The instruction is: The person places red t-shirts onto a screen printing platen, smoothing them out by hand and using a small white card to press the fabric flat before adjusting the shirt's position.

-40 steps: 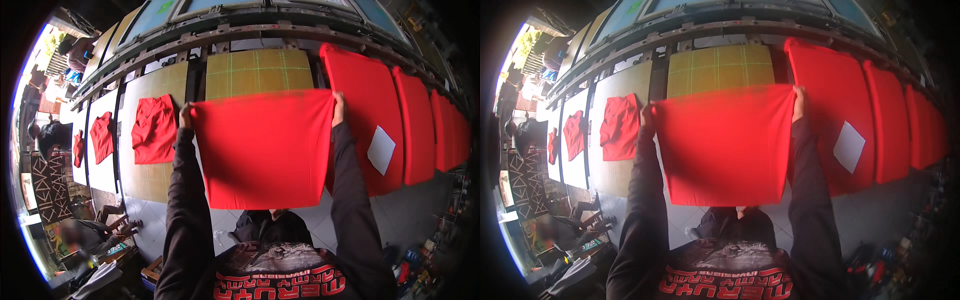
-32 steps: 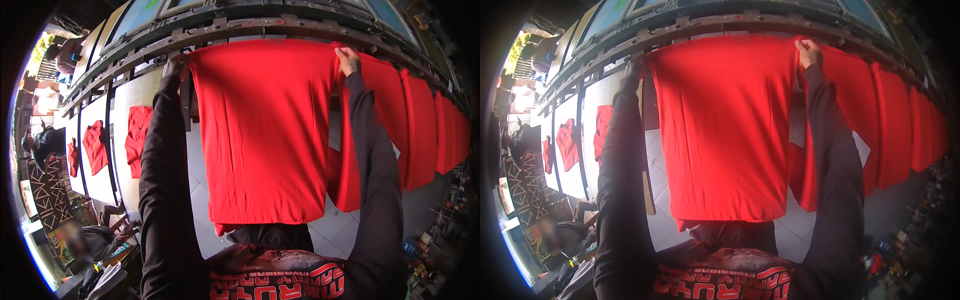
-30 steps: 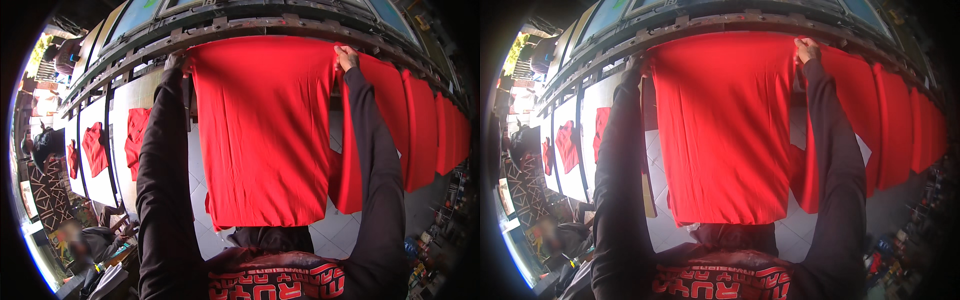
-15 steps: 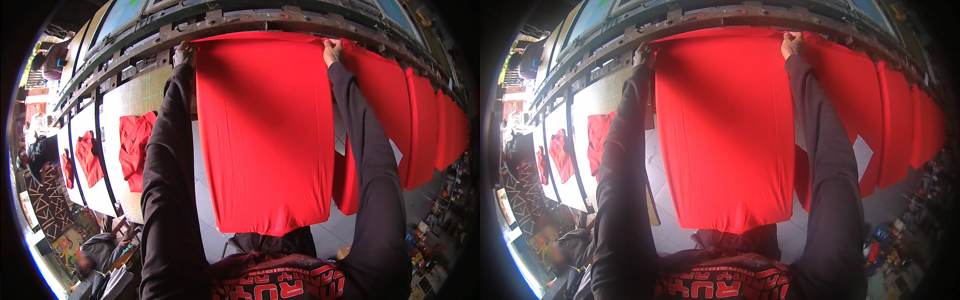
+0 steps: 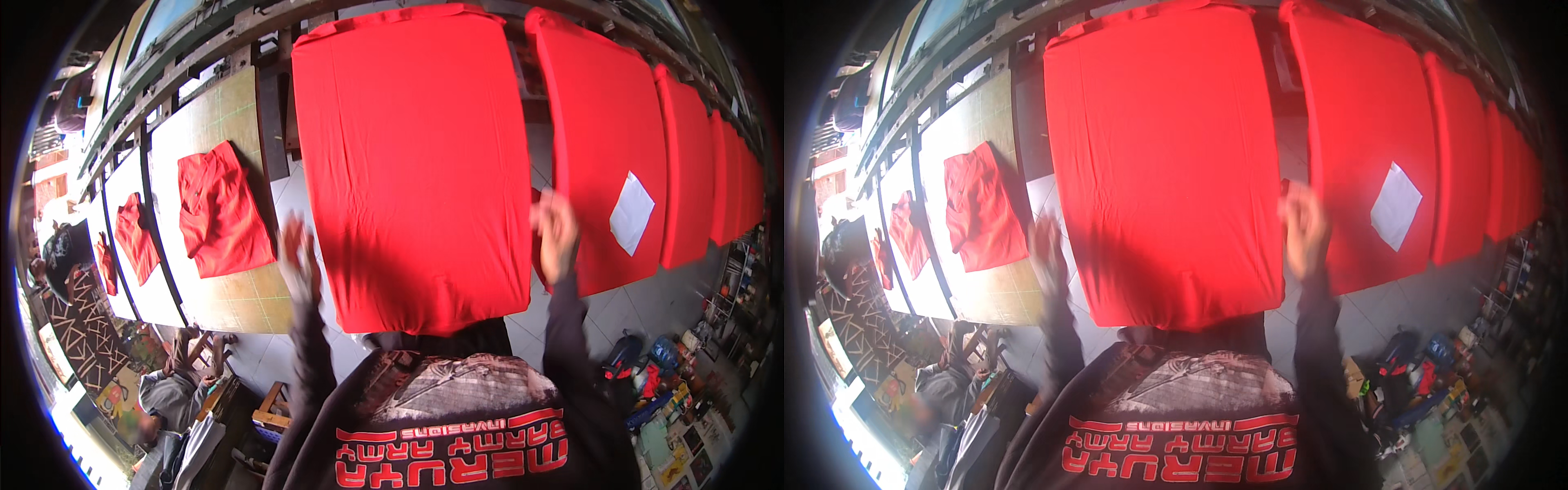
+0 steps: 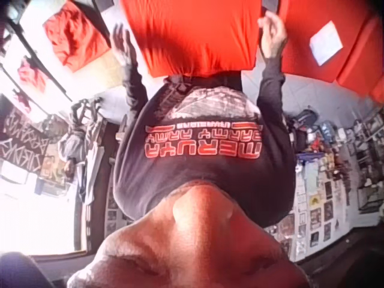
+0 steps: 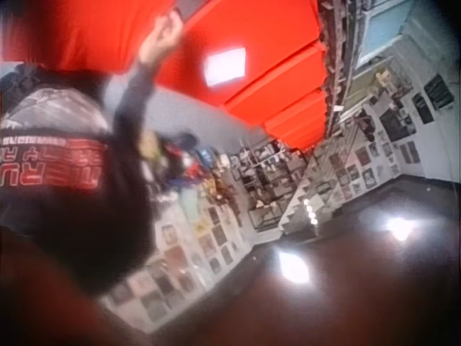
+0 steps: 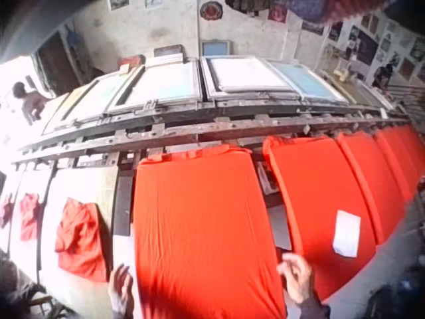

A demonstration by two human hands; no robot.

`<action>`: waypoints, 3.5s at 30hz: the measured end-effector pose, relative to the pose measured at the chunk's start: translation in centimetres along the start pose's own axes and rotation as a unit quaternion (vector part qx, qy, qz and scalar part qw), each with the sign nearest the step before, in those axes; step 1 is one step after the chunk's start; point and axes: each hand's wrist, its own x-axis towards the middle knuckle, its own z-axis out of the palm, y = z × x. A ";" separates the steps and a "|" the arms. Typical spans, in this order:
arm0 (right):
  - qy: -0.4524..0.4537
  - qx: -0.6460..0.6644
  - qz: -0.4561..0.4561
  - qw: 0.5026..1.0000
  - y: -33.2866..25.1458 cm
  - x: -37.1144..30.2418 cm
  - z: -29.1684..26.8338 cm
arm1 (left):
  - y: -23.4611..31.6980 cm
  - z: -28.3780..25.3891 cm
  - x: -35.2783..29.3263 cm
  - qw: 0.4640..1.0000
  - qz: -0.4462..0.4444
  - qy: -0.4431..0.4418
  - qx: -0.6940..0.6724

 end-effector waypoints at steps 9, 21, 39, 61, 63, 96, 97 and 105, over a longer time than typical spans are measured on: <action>0.046 0.425 0.412 0.804 11.7 -16.7 -2.2 | -3.9 -0.3 -17.8 0.971 -0.223 -0.051 -0.068; 0.150 0.440 0.238 0.853 14.5 -15.7 -3.2 | -8.1 -3.2 -15.7 0.896 -0.184 0.072 -0.398; -0.041 0.605 0.281 0.744 13.5 -12.5 -1.6 | -10.5 -3.6 -16.5 0.934 -0.126 0.078 -0.324; -0.176 0.428 0.180 0.868 17.6 -18.4 -0.6 | -6.0 0.7 -21.0 0.947 -0.269 -0.125 -0.122; -0.193 0.293 0.178 0.919 16.0 -17.6 -0.9 | -5.6 0.8 -21.2 0.959 -0.237 -0.129 -0.083; 0.097 0.578 0.152 0.796 18.9 -12.4 -2.0 | -8.5 -3.7 -12.8 0.881 -0.192 -0.042 -0.430; 0.122 0.561 0.162 0.803 18.6 -12.5 -2.0 | -8.6 -3.6 -13.0 0.919 -0.170 -0.020 -0.354; 0.159 0.512 0.173 0.826 18.0 -13.1 -2.1 | -7.6 -2.1 -14.1 0.864 -0.149 0.020 -0.481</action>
